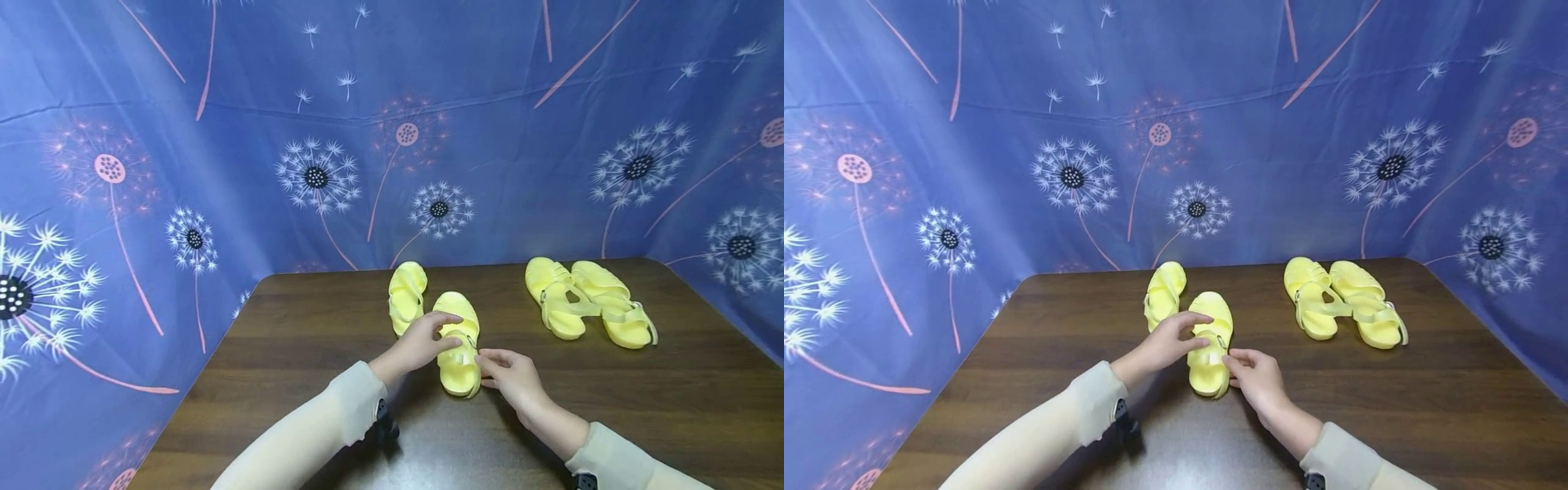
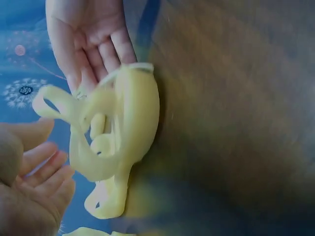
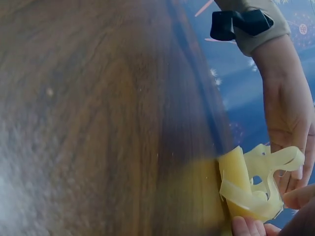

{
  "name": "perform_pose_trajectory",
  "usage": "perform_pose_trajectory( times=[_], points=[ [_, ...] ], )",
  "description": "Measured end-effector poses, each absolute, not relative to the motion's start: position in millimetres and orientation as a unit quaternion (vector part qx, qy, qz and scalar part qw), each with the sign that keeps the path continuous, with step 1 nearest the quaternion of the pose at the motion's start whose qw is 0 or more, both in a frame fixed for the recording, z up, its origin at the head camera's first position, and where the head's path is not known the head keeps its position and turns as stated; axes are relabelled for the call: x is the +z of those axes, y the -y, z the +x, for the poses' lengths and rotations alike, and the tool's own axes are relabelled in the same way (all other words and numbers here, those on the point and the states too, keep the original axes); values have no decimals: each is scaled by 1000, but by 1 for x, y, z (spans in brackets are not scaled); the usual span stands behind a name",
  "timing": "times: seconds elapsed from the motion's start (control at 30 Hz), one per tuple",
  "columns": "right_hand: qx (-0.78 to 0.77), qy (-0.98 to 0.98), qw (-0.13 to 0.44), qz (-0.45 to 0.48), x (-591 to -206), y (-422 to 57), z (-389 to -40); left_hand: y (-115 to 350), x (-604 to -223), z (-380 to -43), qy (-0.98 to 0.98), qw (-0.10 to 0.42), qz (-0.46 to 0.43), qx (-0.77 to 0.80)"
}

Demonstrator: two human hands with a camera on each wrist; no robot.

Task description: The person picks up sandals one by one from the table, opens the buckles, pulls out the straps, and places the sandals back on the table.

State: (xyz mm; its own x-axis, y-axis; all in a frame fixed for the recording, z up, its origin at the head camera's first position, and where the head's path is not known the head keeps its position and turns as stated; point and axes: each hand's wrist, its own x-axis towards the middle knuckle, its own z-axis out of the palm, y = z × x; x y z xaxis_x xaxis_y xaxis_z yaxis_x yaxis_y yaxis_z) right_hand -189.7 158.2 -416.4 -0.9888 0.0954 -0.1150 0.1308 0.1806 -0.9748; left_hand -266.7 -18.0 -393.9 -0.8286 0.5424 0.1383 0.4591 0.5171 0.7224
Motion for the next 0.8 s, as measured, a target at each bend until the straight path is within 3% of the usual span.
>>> perform_pose_trajectory(
  times=[0.4, 0.8],
  points=[
    [-651, -752, 32, 101, -424, -160, -192, 10, -401, -287, -887, 47, 394, 236],
    [-676, -729, 5, 106, -427, -162, -200, 0, -397, -293, -892, 44, 367, 260]
  ],
)
